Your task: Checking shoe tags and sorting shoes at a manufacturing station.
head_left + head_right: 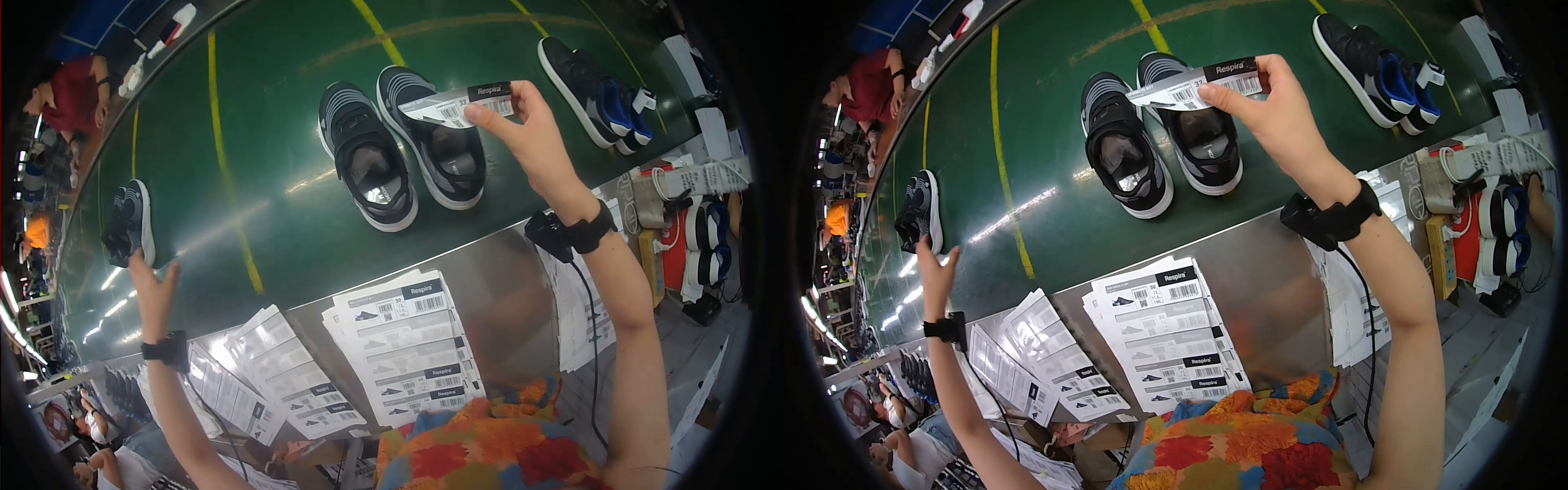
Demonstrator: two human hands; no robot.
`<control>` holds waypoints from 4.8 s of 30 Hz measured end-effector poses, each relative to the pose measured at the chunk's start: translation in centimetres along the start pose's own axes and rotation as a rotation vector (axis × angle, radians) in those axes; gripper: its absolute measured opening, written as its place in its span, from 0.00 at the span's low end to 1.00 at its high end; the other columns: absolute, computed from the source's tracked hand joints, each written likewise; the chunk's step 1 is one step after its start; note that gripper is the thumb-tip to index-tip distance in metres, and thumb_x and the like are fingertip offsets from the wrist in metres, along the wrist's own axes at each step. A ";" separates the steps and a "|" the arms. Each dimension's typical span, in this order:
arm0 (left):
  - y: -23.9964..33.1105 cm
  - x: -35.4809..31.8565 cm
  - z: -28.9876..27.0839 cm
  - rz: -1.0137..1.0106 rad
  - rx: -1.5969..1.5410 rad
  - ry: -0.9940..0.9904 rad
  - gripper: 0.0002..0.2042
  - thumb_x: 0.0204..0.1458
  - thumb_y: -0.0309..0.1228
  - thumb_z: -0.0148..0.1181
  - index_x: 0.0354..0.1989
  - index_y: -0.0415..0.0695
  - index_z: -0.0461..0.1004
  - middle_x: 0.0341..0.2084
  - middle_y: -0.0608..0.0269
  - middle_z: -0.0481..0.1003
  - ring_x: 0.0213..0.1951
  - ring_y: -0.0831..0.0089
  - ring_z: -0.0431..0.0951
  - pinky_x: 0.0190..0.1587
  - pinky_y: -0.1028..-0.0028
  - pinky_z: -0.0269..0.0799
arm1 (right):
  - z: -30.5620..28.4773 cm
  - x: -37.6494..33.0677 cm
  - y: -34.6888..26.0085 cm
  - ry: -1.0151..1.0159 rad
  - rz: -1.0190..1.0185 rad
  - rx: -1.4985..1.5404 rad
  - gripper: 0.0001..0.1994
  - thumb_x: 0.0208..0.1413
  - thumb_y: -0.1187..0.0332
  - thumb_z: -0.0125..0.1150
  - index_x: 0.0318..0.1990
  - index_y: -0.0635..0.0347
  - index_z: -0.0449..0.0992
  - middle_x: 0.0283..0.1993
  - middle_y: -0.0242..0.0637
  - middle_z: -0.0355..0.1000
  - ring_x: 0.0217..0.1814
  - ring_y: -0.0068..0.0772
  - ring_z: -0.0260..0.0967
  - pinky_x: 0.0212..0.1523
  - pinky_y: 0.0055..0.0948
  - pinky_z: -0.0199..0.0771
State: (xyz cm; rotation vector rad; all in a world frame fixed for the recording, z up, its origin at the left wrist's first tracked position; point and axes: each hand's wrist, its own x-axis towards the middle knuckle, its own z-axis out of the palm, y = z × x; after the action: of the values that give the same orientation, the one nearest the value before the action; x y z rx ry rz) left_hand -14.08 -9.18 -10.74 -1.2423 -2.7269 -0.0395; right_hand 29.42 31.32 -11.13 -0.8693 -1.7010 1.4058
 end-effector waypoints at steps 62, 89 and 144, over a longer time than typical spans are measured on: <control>28.7 -11.6 -10.7 0.175 -1.036 -0.352 0.09 0.46 0.30 0.66 0.26 0.34 0.78 0.17 0.56 0.73 0.21 0.67 0.71 0.25 0.72 0.63 | 4.1 -12.8 -9.1 -0.744 0.236 -0.020 0.08 0.55 0.71 0.64 0.30 0.69 0.79 0.24 0.28 0.72 0.28 0.14 0.63 0.29 0.18 0.62; 28.7 -18.1 -13.7 0.190 -0.900 -0.484 0.36 0.36 0.16 0.56 0.62 0.40 0.63 0.34 0.41 0.76 0.30 0.50 0.80 0.56 0.61 0.70 | -0.3 -19.9 -10.7 -0.590 -0.210 -0.479 0.29 0.34 0.83 0.62 0.52 0.67 0.74 0.51 0.57 0.73 0.46 0.46 0.78 0.45 0.27 0.77; 57.4 -17.5 -2.4 1.031 -0.544 -0.222 0.46 0.30 0.57 0.72 0.59 0.42 0.65 0.64 0.42 0.57 0.64 0.34 0.54 0.55 0.36 0.57 | -20.4 -30.3 -3.8 0.247 -0.181 -1.263 0.09 0.41 0.70 0.69 0.31 0.58 0.77 0.33 0.37 0.73 0.50 0.41 0.67 0.60 0.48 0.60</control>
State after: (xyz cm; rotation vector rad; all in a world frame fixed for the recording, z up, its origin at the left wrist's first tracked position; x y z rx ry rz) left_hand 40.75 15.26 -12.90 -2.7662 -1.9140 -0.5691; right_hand 61.88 14.18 -8.90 -1.3764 -2.3148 -0.0669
